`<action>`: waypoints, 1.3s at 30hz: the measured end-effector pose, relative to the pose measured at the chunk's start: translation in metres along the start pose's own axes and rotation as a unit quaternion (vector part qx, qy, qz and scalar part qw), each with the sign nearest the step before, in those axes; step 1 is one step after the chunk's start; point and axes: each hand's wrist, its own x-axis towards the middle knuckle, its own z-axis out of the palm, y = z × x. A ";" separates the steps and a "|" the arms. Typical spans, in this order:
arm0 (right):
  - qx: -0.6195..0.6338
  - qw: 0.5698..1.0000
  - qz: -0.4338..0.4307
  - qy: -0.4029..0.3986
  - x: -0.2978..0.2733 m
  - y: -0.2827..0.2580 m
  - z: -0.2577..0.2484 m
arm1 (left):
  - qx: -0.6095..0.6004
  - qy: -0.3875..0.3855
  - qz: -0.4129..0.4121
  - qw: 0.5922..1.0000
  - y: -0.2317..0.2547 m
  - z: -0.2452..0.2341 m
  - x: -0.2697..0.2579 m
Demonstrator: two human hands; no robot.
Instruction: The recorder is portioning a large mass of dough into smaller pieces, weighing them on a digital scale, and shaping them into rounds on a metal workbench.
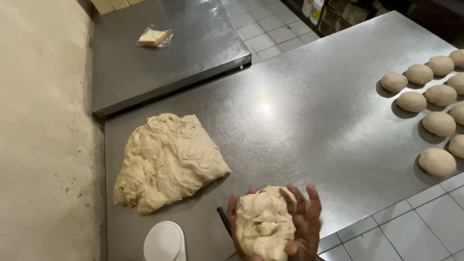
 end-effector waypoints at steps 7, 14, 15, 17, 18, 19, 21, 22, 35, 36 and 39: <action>0.175 0.948 0.252 0.084 -0.008 -0.013 -0.001 | 0.260 -0.223 0.124 0.931 0.002 -0.052 0.004; 0.033 0.950 0.301 0.078 -0.024 -0.004 -0.022 | 0.466 -0.200 0.339 0.793 0.009 -0.058 -0.014; -0.006 0.934 0.343 0.099 -0.016 -0.008 -0.016 | 0.495 -0.155 0.310 0.797 0.011 -0.049 -0.019; -0.042 0.929 0.357 0.091 -0.014 -0.009 -0.016 | 0.530 -0.165 0.336 0.761 0.017 -0.003 -0.023; -0.076 0.920 0.374 0.084 -0.017 -0.012 -0.014 | 0.565 -0.172 0.360 0.723 0.021 0.019 -0.029; -0.077 0.920 0.375 0.090 -0.019 -0.014 -0.012 | 0.566 -0.173 0.355 0.724 0.022 0.018 -0.032; -0.054 0.931 0.356 0.061 -0.015 -0.012 -0.009 | 0.607 -0.186 0.388 0.668 0.025 0.019 -0.030; -0.054 0.931 0.354 0.062 -0.018 -0.011 -0.008 | 0.607 -0.188 0.388 0.668 0.023 -0.002 -0.029; -0.184 0.946 0.256 -0.078 -0.036 -0.010 -0.013 | 0.637 -0.200 0.174 0.724 0.035 0.017 -0.033; -0.131 0.958 0.222 -0.127 -0.031 -0.013 -0.013 | 0.690 -0.172 0.182 0.680 0.031 0.015 -0.031; -0.210 0.940 0.218 -0.161 -0.024 -0.013 -0.028 | 0.702 -0.133 0.156 0.682 0.017 -0.006 -0.023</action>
